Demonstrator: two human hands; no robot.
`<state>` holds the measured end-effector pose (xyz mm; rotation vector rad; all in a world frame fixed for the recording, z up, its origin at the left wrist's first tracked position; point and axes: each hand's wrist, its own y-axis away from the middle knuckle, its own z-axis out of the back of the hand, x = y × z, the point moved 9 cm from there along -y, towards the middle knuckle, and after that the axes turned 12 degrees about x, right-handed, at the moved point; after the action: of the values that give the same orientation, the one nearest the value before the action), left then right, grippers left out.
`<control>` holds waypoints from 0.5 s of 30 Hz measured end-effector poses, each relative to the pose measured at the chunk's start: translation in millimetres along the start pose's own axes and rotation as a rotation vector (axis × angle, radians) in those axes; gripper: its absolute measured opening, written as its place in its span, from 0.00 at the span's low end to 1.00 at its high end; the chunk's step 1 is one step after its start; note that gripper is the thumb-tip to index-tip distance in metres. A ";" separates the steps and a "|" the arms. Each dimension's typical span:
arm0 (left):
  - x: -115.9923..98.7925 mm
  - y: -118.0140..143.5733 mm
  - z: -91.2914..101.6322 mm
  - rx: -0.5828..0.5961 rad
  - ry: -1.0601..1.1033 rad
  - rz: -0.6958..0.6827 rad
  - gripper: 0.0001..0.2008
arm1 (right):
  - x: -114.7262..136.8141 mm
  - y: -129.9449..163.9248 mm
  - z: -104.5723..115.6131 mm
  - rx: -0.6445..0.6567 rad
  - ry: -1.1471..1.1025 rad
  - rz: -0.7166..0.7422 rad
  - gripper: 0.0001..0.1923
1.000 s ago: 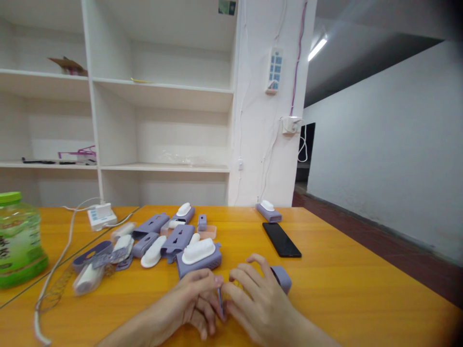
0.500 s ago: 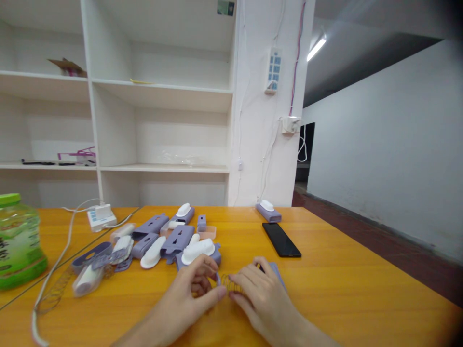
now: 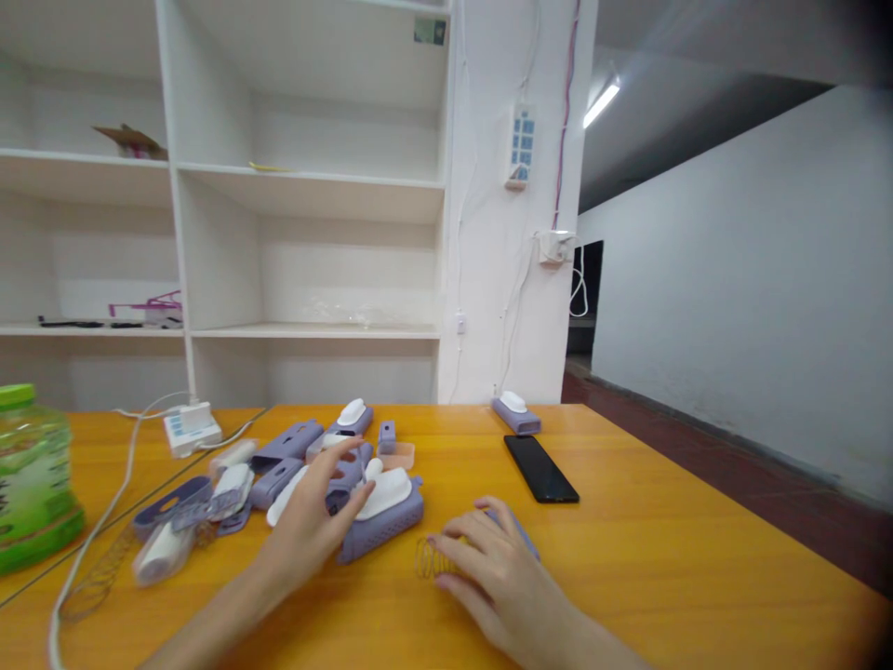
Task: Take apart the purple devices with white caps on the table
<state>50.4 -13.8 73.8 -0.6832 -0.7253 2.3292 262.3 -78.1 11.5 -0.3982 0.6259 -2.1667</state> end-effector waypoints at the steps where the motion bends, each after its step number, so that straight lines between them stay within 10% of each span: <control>1: 13.5 -2.2 -2.2 0.024 -0.001 0.030 0.24 | -0.5 0.0 -1.4 0.024 -0.008 -0.001 0.14; 9: 57.8 -8.5 20.9 -0.079 -0.044 0.066 0.20 | -26.1 6.8 15.6 0.034 -0.056 -0.095 0.30; 15: -13.8 11.1 23.6 -0.117 -0.171 -0.233 0.12 | -84.7 30.8 10.8 0.161 -0.128 -0.172 0.54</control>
<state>41.2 -38.1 87.7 -0.4258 -0.9706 2.1611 338.5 -30.8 -2.5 -0.5150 0.3532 -2.3132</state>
